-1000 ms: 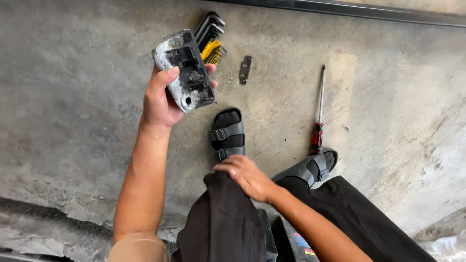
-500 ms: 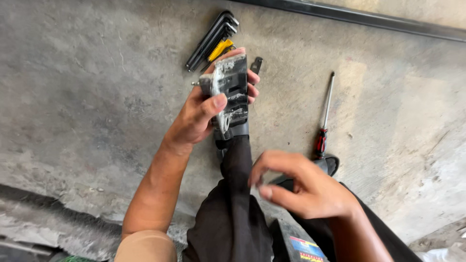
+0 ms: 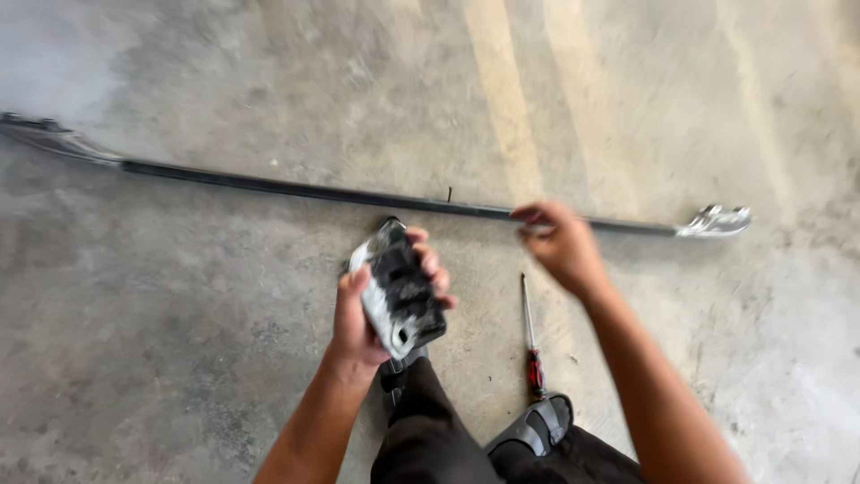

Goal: The person sits on the floor and uses a screwdriver to remove screws from a small metal housing. They detach a small black plastic piece, inspect it, and then reattach it to the housing. The person then uses the screwdriver to tighten the screws back into the housing.

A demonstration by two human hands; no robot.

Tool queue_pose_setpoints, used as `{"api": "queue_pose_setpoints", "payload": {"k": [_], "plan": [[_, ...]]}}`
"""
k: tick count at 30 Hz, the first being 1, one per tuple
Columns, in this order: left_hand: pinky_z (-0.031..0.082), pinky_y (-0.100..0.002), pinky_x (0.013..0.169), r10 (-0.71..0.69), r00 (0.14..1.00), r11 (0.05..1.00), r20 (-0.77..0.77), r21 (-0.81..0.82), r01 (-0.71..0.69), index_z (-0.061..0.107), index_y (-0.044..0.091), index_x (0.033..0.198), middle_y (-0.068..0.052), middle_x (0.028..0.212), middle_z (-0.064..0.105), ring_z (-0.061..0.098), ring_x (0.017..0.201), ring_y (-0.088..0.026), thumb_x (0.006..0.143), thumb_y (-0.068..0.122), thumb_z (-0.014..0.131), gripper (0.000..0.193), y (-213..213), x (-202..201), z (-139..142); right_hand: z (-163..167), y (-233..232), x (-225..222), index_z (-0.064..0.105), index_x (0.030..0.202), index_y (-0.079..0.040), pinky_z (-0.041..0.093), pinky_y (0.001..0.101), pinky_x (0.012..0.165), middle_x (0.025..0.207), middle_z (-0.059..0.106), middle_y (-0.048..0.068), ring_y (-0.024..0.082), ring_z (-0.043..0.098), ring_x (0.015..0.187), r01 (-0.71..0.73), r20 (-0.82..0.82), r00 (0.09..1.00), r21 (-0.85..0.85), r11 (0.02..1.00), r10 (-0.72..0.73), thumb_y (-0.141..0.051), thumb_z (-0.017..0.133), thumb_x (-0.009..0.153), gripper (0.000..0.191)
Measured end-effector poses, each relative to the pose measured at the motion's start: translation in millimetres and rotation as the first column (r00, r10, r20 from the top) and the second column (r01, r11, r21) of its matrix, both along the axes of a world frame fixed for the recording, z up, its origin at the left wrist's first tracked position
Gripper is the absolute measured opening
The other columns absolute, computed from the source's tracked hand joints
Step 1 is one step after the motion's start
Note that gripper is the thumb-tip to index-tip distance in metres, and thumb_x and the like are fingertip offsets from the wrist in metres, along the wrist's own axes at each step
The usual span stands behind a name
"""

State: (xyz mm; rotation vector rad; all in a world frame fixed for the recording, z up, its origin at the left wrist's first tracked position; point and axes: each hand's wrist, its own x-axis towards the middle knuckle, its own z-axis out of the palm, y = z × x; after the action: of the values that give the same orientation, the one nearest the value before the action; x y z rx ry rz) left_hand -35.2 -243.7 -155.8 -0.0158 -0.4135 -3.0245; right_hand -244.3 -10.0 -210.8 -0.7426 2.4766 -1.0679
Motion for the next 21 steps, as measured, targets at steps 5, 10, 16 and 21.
{"api": "queue_pose_setpoints", "payload": {"k": [5,10,16,21], "plan": [[0.06,-0.049,0.088,0.015,1.0,1.0,0.016,0.026,-0.015,0.05,0.004,0.136,-0.014,0.107,0.061,0.066,0.095,-0.026,0.099,0.043,0.062,0.055,13,-11,140,160,-9,-15,0.076,0.123,0.0,0.038,0.0271,0.043,0.062,0.057,0.001,0.008,0.043,0.045,0.393,0.159,0.91,-0.621,0.678,-0.382,0.003,0.053,0.097,0.035],[0.06,-0.042,0.082,0.125,0.992,0.992,0.003,-0.002,-0.125,0.05,0.011,0.132,-0.009,0.103,0.06,0.065,0.091,-0.022,0.097,0.045,0.062,0.051,73,-28,215,220,-20,46,0.072,0.108,0.006,0.032,0.0283,0.039,0.051,0.044,-0.001,0.008,0.039,0.04,0.459,0.267,0.872,-0.737,0.496,-0.41,-0.031,0.059,0.108,0.039],[0.06,-0.041,0.079,0.191,0.969,0.981,0.156,-0.051,-0.185,0.051,0.013,0.125,-0.009,0.103,0.061,0.065,0.089,-0.022,0.091,0.045,0.063,0.049,85,-20,191,185,5,44,0.07,0.102,0.003,0.041,0.0271,0.043,0.051,0.047,0.0,0.009,0.042,0.041,0.448,0.307,0.892,-0.704,0.551,-0.332,-0.033,0.055,0.109,0.04],[0.061,-0.04,0.079,0.274,0.946,0.957,0.171,-0.149,-0.25,0.049,0.011,0.125,-0.013,0.108,0.061,0.066,0.089,-0.022,0.092,0.043,0.063,0.048,48,-13,166,197,1,36,0.069,0.104,0.004,0.044,0.0265,0.051,0.06,0.051,0.001,0.009,0.044,0.047,0.363,0.268,0.932,-0.678,0.64,-0.245,-0.03,0.055,0.112,0.037]]}}
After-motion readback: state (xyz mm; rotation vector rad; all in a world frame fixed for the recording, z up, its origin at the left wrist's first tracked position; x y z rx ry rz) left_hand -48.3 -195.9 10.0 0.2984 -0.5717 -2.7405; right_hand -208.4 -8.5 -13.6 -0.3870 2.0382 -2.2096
